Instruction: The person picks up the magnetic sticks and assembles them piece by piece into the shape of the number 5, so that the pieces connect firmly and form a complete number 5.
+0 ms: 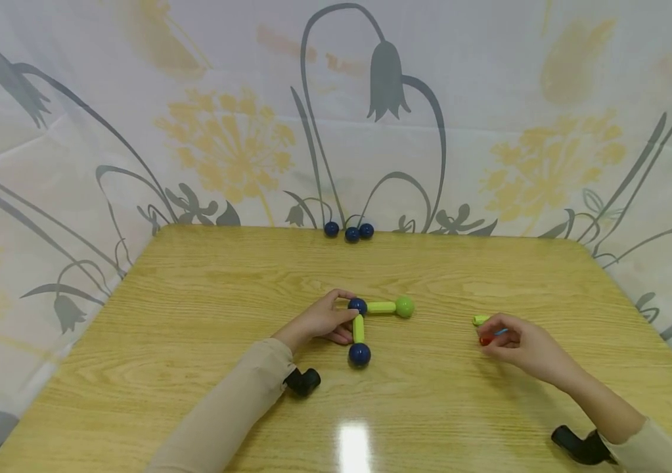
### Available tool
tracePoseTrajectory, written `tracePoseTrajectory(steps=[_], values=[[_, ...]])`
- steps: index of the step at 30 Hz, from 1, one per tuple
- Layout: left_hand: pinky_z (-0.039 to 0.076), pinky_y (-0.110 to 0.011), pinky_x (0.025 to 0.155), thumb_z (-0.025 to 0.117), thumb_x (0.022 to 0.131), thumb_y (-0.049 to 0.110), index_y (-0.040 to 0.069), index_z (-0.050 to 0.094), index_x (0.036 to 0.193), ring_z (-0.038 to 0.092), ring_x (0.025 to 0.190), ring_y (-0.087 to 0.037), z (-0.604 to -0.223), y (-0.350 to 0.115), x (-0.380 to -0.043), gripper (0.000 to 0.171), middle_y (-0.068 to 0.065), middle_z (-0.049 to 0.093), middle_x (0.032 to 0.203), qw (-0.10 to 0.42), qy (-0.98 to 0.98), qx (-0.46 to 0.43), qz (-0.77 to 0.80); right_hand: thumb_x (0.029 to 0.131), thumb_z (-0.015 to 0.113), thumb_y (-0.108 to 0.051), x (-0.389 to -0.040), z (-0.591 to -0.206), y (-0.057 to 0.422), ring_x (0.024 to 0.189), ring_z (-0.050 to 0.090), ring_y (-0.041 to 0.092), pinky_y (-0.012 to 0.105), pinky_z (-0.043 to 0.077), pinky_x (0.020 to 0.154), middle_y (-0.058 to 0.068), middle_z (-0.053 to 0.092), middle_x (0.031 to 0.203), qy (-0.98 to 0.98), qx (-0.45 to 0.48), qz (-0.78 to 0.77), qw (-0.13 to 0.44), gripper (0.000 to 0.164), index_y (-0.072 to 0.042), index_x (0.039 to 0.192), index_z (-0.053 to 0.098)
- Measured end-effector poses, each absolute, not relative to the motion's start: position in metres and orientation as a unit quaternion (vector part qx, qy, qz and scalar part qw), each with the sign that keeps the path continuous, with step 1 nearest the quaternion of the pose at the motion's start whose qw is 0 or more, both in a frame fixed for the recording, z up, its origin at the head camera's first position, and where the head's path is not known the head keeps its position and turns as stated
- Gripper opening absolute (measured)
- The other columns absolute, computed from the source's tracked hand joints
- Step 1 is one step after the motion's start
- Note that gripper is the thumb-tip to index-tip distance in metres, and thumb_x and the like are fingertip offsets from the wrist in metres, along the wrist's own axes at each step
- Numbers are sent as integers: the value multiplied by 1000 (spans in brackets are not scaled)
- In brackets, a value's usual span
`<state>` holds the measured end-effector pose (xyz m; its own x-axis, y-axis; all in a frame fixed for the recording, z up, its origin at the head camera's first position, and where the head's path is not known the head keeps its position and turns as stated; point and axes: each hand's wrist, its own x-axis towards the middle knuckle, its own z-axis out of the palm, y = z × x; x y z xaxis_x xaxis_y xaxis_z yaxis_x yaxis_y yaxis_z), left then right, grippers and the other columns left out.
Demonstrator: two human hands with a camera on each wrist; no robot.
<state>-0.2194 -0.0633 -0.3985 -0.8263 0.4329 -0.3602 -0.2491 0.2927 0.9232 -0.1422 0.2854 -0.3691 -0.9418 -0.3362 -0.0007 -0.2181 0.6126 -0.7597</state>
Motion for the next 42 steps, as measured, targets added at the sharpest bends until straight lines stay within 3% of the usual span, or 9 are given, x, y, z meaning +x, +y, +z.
tracePoseTrajectory(steps=[16,22,29,36,42], values=[[56,-32,60,50,98,17,10,33,139,64,62,-18,-399,-64,-220,45,-15,63,89,291,748,66,592,86,68,-11,-140,-375,307,79,62,9,29,54,63,19,55,107,900,-113,-415,75,29,3,108,57],[55,-31,59,51,98,17,11,32,139,64,62,-17,-400,-62,-221,45,-15,62,89,294,748,62,592,85,69,-11,-138,-372,307,76,62,7,28,53,61,18,58,105,916,-116,-382,51,27,1,107,60],[56,-31,59,51,98,17,12,33,138,64,62,-18,-398,-64,-221,45,-15,63,89,293,749,55,592,85,69,-9,-139,-376,309,73,61,10,27,52,60,19,57,108,910,-116,-388,90,30,3,110,59],[55,-31,59,51,98,17,12,33,138,64,62,-18,-398,-64,-221,44,-15,63,88,297,746,55,594,82,72,-13,-142,-377,309,56,52,11,25,44,50,13,59,98,922,-139,-348,92,26,-2,103,63],[55,-30,58,51,98,17,11,33,138,64,61,-17,-398,-64,-221,44,-15,63,87,296,747,55,592,82,72,-15,-145,-381,307,62,56,9,25,46,54,6,60,88,923,-152,-336,111,21,-5,99,64]])
